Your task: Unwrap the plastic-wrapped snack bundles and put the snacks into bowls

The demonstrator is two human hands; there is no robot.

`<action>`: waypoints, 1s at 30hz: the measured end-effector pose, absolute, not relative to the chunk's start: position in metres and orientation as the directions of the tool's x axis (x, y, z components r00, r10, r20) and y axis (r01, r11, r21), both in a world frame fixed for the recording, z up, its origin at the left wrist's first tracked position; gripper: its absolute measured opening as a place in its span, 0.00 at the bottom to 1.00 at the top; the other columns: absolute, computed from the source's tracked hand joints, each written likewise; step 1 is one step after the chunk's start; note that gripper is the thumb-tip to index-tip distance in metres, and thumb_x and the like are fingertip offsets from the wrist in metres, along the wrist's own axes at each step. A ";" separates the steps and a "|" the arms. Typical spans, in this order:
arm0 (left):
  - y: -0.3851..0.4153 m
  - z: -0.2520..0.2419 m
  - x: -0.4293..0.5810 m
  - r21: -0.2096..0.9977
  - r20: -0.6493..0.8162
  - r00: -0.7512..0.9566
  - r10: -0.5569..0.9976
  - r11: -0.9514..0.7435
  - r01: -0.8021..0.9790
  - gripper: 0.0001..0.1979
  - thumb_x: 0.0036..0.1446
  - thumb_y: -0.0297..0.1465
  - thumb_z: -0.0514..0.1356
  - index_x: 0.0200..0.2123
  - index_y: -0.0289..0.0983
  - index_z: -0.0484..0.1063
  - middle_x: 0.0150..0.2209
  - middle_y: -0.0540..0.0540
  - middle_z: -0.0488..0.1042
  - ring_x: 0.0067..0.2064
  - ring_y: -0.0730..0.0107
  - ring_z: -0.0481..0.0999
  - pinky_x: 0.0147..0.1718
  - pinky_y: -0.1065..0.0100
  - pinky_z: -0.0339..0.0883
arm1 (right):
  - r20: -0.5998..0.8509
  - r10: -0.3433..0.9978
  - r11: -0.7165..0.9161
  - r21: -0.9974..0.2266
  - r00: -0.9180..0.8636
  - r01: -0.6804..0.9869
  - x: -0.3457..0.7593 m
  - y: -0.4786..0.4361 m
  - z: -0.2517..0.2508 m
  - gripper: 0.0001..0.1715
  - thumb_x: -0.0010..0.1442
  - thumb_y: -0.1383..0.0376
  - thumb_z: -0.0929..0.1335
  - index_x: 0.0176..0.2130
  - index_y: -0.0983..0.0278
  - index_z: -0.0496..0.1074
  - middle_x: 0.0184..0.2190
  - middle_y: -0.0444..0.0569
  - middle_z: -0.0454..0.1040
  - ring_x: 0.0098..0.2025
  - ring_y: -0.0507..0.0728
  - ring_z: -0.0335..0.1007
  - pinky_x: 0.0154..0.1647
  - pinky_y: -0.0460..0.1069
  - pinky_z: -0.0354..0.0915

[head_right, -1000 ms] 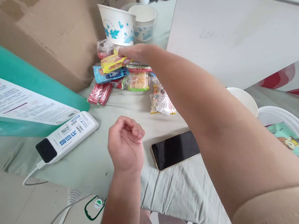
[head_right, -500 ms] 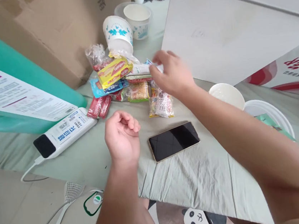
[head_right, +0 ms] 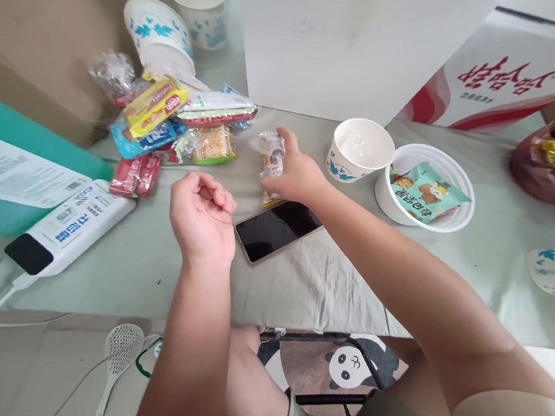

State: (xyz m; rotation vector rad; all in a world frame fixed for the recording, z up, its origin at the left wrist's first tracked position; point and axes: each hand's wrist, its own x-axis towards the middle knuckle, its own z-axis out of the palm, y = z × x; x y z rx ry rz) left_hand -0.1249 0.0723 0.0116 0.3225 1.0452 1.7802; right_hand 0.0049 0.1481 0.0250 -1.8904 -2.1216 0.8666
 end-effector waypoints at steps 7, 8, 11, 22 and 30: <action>0.050 0.016 -0.079 0.775 -0.122 0.047 0.991 0.125 -0.619 0.23 0.54 0.30 0.71 0.53 0.47 0.73 0.43 0.50 0.77 0.40 0.69 0.80 0.38 0.70 0.73 | 0.028 0.959 0.208 -0.747 -0.281 0.632 0.083 0.056 0.042 0.66 0.55 0.49 0.70 0.77 0.54 0.33 0.72 0.55 0.61 0.69 0.67 0.66 0.62 0.64 0.72; 0.045 0.016 -0.069 0.785 -0.083 0.173 0.981 0.172 -0.595 0.32 0.50 0.28 0.73 0.57 0.50 0.70 0.46 0.49 0.77 0.42 0.66 0.81 0.40 0.67 0.75 | 0.048 0.963 0.214 -0.736 -0.265 0.643 0.094 0.042 0.042 0.65 0.54 0.48 0.71 0.77 0.53 0.37 0.72 0.56 0.59 0.71 0.68 0.64 0.63 0.64 0.72; 0.033 0.010 -0.044 0.868 0.006 0.324 0.946 0.155 -0.471 0.40 0.45 0.26 0.75 0.61 0.50 0.68 0.51 0.45 0.77 0.48 0.60 0.82 0.47 0.61 0.77 | 0.073 0.966 0.226 -0.708 -0.249 0.669 0.132 0.007 0.038 0.55 0.55 0.48 0.72 0.74 0.51 0.50 0.72 0.57 0.59 0.69 0.69 0.66 0.61 0.66 0.74; 0.033 -0.055 -0.023 0.984 0.169 0.474 0.864 -0.176 -0.029 0.33 0.60 0.39 0.69 0.64 0.55 0.59 0.48 0.48 0.72 0.38 0.70 0.75 0.40 0.63 0.75 | 0.171 0.983 0.121 -0.307 -0.070 0.944 0.253 -0.021 -0.032 0.17 0.64 0.58 0.67 0.49 0.63 0.77 0.46 0.58 0.79 0.47 0.67 0.74 0.45 0.59 0.71; 0.037 -0.056 -0.012 0.960 0.193 0.460 0.866 -0.264 0.095 0.24 0.59 0.38 0.66 0.57 0.47 0.66 0.52 0.45 0.70 0.38 0.69 0.71 0.35 0.67 0.70 | 0.047 0.999 0.037 -0.571 -0.012 0.820 0.251 -0.015 -0.027 0.13 0.63 0.62 0.67 0.45 0.62 0.76 0.38 0.53 0.78 0.37 0.60 0.74 0.35 0.53 0.64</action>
